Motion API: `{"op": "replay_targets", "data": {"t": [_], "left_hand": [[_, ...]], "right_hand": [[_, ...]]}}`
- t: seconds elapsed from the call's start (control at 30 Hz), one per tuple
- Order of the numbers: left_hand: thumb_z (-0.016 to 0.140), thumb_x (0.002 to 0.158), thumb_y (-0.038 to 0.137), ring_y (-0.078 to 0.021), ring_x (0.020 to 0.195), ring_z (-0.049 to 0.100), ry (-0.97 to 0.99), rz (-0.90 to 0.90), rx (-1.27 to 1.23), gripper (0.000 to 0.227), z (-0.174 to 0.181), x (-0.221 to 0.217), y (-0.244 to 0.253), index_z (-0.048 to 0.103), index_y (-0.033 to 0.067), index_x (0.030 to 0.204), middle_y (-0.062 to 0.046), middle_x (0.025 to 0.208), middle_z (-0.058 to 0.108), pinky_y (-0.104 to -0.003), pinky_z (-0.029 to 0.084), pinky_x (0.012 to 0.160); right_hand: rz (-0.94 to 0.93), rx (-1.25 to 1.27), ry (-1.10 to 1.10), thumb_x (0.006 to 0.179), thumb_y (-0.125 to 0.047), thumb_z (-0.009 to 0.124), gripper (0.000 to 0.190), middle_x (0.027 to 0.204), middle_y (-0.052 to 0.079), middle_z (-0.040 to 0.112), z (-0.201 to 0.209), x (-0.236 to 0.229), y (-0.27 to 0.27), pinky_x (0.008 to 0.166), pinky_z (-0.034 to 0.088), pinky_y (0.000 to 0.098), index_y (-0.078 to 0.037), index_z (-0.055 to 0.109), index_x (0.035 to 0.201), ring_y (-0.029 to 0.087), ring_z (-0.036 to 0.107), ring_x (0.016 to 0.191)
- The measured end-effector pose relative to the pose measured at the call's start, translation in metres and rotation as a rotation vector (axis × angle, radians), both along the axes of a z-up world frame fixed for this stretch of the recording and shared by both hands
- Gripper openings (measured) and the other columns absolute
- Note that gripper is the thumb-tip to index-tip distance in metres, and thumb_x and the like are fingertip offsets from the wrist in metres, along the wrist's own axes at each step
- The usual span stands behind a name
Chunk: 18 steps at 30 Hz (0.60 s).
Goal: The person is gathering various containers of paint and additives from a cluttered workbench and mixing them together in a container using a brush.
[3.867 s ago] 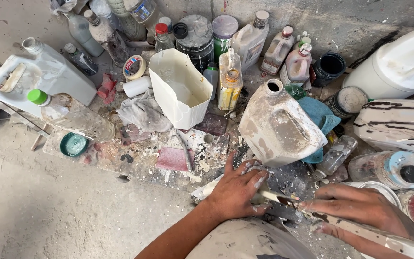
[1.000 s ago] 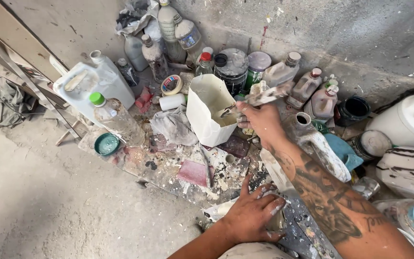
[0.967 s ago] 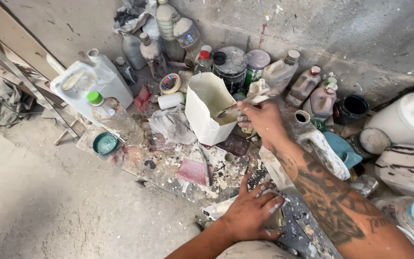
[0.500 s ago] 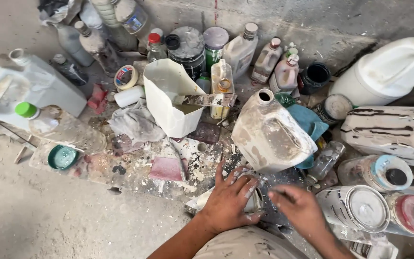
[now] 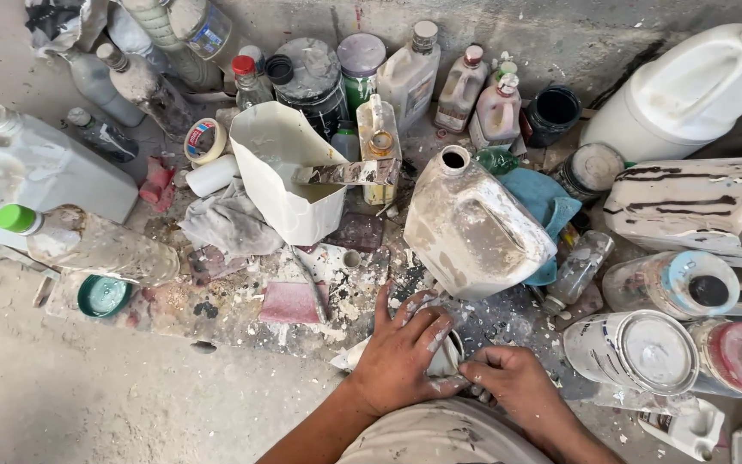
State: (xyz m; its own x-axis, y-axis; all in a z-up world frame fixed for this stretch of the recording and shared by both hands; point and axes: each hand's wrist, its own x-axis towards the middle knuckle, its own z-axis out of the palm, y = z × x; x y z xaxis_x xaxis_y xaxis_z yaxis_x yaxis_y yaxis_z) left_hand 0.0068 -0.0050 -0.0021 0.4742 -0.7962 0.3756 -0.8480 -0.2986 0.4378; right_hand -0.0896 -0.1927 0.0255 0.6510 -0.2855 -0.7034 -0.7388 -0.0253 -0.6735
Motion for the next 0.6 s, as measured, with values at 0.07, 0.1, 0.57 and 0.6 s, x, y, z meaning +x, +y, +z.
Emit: {"op": "replay_targets", "data": {"t": [0.07, 0.1, 0.57, 0.6], "left_hand": [[0.076, 0.079, 0.059, -0.0426, 0.131, 0.049, -0.002, 0.007, 0.0, 0.081, 0.001, 0.0, 0.001, 0.053, 0.0069, 0.137, -0.015, 0.125, 0.061, -0.078, 0.013, 0.114], [0.077, 0.078, 0.06, -0.0409, 0.131, 0.048, -0.004, 0.013, -0.001, 0.082, 0.001, 0.0, 0.001, 0.054, 0.0074, 0.137, -0.013, 0.125, 0.061, -0.078, 0.013, 0.113], [0.072, 0.072, 0.068, -0.049, 0.146, 0.035, 0.302, 0.076, -0.091, 0.101, -0.002, 0.002, 0.022, 0.042, 0.01, 0.148, -0.014, 0.144, 0.057, -0.074, 0.0, 0.117], [0.066, 0.072, 0.073, -0.05, 0.149, 0.028, 0.412, 0.098, -0.062, 0.101, 0.005, 0.002, 0.026, 0.041, 0.0163, 0.151, -0.01, 0.154, 0.052, -0.072, -0.006, 0.118]], "right_hand": [[-0.03, 0.012, -0.062, 0.088, -0.004, 0.083, 0.017, 0.057, 0.005, 0.061, -0.021, -0.005, -0.002, 0.051, 0.03, 0.0285, 0.001, 0.081, 0.072, 0.014, 0.043, 0.052], [-0.061, 0.022, -0.122, 0.085, 0.0, 0.084, 0.018, 0.058, 0.004, 0.061, -0.032, -0.007, -0.004, 0.052, 0.032, 0.0283, 0.002, 0.079, 0.068, 0.013, 0.044, 0.055], [-0.115, 0.065, -0.131, 0.082, 0.004, 0.079, 0.011, 0.066, 0.011, 0.07, -0.028, 0.0, -0.007, 0.067, 0.043, 0.0344, 0.008, 0.08, 0.072, 0.021, 0.057, 0.064], [-0.088, 0.013, -0.132, 0.081, 0.001, 0.08, 0.011, 0.069, 0.01, 0.07, -0.024, 0.002, -0.007, 0.073, 0.044, 0.0345, 0.006, 0.081, 0.071, 0.021, 0.058, 0.069]]}}
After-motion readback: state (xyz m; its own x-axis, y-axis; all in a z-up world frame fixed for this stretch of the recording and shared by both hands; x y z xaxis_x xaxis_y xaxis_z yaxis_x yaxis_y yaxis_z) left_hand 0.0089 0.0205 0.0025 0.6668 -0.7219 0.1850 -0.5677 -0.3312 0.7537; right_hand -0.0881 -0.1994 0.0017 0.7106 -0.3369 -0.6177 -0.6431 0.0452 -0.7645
